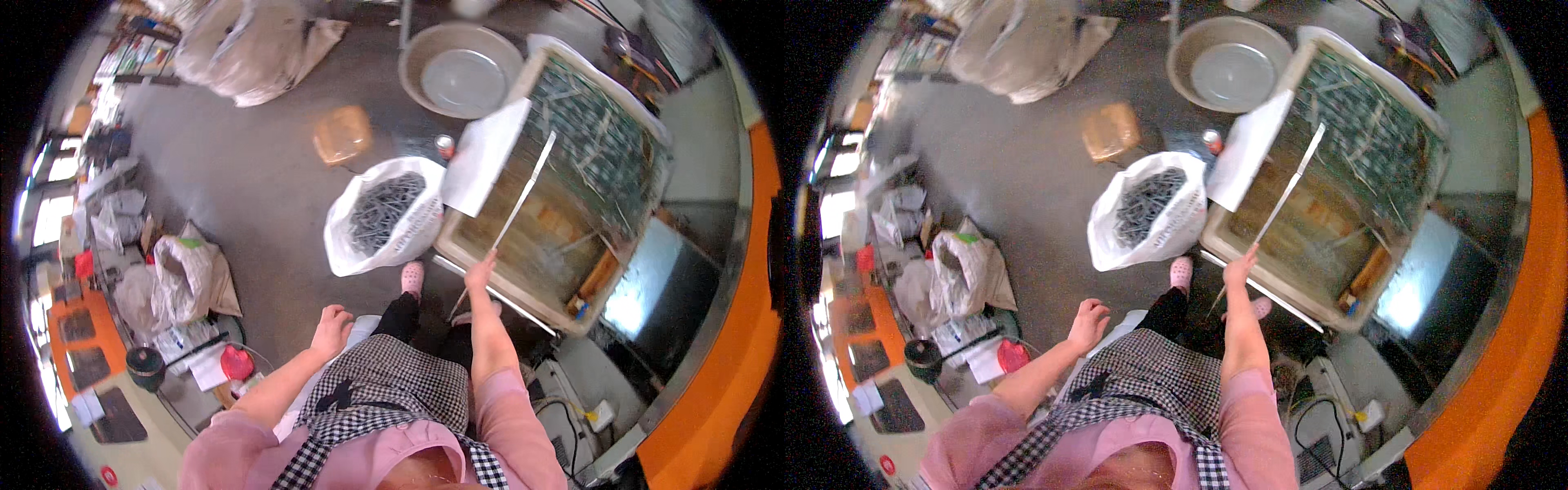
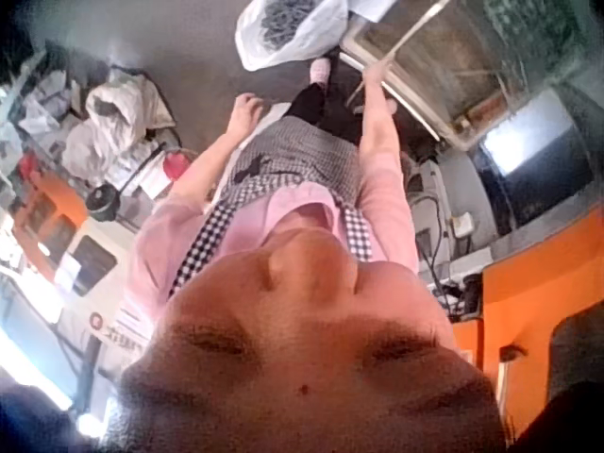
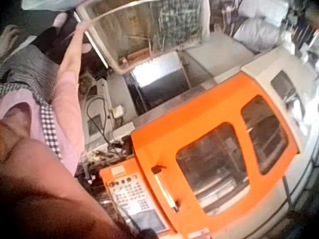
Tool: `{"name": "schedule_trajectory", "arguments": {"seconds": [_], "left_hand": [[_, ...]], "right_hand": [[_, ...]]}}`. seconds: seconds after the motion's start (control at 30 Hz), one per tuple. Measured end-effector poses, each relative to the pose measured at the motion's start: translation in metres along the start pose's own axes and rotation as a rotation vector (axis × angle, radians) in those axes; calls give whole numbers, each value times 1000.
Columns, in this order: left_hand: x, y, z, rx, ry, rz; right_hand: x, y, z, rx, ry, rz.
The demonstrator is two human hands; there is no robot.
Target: The person handles molded plastic parts by cooling them in a water tank, uses a metal rod to move items within the tank, and interacts with the control panel of an injection molding machine.
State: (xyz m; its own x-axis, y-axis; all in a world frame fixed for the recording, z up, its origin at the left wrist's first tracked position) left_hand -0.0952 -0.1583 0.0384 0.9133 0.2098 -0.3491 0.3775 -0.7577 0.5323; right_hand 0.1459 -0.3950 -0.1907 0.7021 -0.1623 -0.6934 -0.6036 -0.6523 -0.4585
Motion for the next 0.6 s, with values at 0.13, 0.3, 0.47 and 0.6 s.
{"name": "schedule_trajectory", "arguments": {"seconds": [0.13, 0.3, 0.47, 0.6], "left_hand": [[1, -48, -34, 40, 68, -39], [-37, -98, -78, 13, 236, -223], [-161, -148, -57, 0, 275, -570], [-208, -155, -49, -121, 160, -936]], "right_hand": [[17, 10, 7, -271, 129, -26], [-2, -1, -2, -592, 93, -249], [-46, -24, 24, -909, -98, -465], [-18, -43, 28, -1162, -56, -563]]}}
Point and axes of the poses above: each hand's wrist, its own x-axis towards the middle knuckle, its own z-axis out of the palm, y = z × x, the point moved 6 cm from there along x, towards the middle knuckle, and after that the axes turned 12 degrees about z, right-handed, at the moved point
